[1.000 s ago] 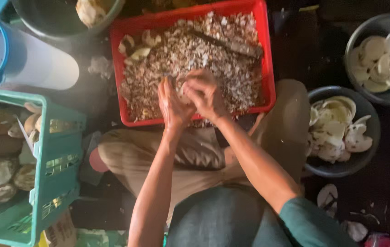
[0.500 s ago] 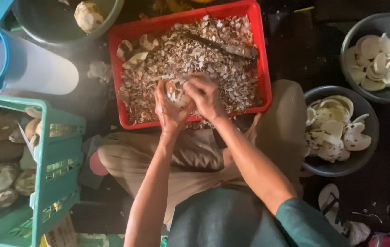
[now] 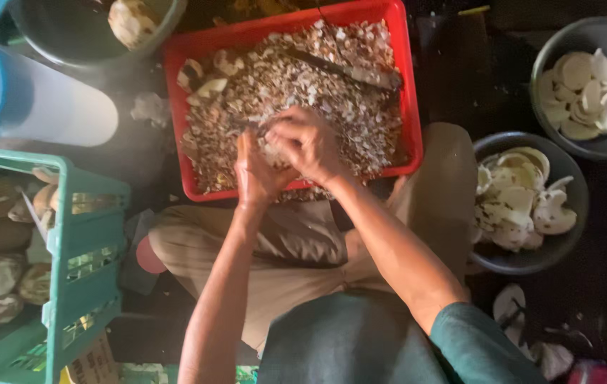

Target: The person sits on the floor and uses a knife to peel the skin off round root vegetables. The peels fall into a red tray, and the peeled vegetables are placed into a nearby bowl.

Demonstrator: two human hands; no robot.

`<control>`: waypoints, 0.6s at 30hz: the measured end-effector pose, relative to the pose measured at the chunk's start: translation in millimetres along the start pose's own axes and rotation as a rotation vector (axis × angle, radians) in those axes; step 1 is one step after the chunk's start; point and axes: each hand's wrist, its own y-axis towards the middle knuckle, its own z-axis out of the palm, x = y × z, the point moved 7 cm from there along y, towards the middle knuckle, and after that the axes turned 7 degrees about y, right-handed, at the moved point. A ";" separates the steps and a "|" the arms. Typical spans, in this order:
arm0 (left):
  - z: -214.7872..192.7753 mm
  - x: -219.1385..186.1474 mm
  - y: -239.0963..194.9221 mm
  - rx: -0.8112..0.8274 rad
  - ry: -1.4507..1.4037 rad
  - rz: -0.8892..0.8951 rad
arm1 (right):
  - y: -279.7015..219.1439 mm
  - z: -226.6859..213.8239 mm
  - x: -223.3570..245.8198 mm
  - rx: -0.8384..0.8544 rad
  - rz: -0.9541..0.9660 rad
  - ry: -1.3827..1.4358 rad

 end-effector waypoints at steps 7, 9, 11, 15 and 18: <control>-4.6 -4.1 -4.0 -0.134 0.039 0.121 | 8.6 -0.7 -1.8 -0.012 -0.143 0.044; -8.1 -2.5 -4.7 -0.082 0.022 0.073 | 11.3 4.7 -17.4 0.087 0.127 0.183; -7.5 -0.5 0.0 -0.077 0.047 0.025 | 9.5 -3.5 -18.7 0.090 0.149 0.211; -1.1 8.3 -1.6 -0.121 0.010 0.033 | -5.4 0.1 -14.9 0.022 0.119 0.249; -4.9 -1.0 7.9 -0.184 0.161 0.082 | 10.3 2.0 -14.9 0.039 0.121 0.303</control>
